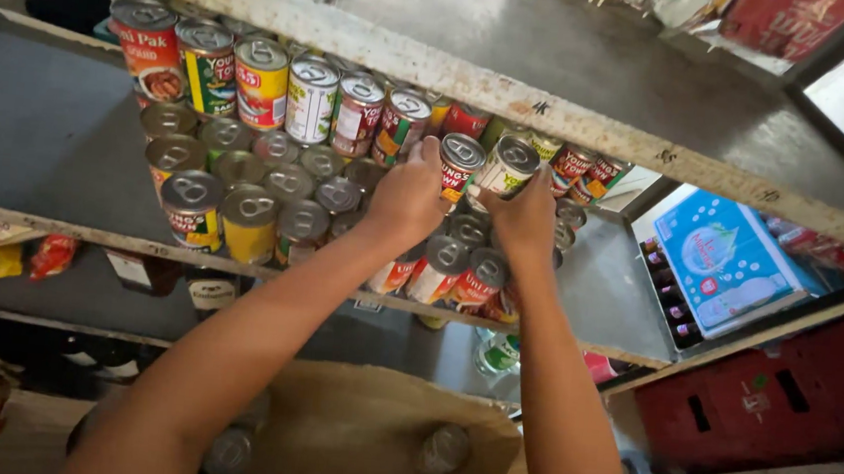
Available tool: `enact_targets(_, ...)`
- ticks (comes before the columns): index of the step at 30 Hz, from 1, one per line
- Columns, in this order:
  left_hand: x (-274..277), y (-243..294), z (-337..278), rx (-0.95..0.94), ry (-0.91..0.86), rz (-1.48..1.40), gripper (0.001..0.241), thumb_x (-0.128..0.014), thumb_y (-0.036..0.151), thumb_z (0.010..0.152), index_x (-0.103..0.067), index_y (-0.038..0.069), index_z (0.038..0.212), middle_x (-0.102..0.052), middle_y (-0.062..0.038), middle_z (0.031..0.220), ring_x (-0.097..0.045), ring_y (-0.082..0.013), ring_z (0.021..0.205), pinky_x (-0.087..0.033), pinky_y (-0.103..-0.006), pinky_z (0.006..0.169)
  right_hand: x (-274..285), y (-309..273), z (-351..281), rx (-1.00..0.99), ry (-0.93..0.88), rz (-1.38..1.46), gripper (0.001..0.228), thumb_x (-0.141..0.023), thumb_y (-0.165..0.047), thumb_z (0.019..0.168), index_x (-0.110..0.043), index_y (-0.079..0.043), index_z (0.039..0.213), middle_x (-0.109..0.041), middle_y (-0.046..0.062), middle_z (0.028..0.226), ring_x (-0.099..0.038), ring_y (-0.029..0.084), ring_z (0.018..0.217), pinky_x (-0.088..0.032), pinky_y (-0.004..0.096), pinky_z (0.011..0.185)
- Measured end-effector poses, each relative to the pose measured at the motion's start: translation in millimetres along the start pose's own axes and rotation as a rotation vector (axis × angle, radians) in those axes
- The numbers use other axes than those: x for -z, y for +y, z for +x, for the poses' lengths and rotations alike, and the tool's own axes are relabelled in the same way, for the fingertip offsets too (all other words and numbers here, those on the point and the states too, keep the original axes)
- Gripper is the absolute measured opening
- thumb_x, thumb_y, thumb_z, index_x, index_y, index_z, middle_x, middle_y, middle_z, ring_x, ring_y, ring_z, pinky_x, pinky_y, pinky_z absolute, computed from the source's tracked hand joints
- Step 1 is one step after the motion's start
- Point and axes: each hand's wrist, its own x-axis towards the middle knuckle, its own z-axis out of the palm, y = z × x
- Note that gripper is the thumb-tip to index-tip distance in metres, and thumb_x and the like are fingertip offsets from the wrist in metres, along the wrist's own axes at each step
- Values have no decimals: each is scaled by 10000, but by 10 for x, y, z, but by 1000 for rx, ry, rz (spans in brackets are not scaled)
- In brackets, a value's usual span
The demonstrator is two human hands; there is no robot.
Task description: Organizing canned goods from a box onto a shelf in a store.
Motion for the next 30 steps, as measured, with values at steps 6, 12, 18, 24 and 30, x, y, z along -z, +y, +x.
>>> enact_targets(6,-109,-76,159,-100,22,50,797,-656,32,831,-280,-20,1531,-611,-296,1185,-682,-477,937,-575,-523,742,-321,341,267,-38,4,-18,746,-924,-176,734,-452,37,1271,-711,273,1088,-697,438,1022,-559,482,816)
enact_targets(12,-254,-214,102,-300,203,365,500,-590,56,879,-515,117,1369,-545,-268,1326,-667,-413,1053,-611,-430,763,-477,473,121,-47,-33,145,685,-828,-90,795,-427,8,1341,-709,183,1043,-741,334,861,-603,414,710)
enact_targets(18,-175,-152,34,-552,243,228,210,-660,164,945,-658,135,1152,-594,-157,1229,-656,-376,1119,-568,-465,881,-452,465,23,157,100,-23,573,-862,-74,779,-460,25,1175,-658,193,900,-668,352,769,-536,442,685)
enact_targets(24,-341,-302,63,-331,-69,272,213,-666,181,921,-691,66,1098,-717,-130,1070,-670,-315,1056,-522,-510,931,-337,244,-37,127,-7,-76,280,-826,-69,827,-569,2,911,-651,189,827,-640,376,723,-505,473,661)
enact_targets(30,-297,-308,70,-301,168,338,338,-668,113,724,-675,0,1043,-687,-183,1092,-634,-389,1088,-529,-490,891,-332,176,-57,161,-42,-26,203,-772,-41,860,-603,5,964,-680,202,910,-688,374,784,-528,452,694)
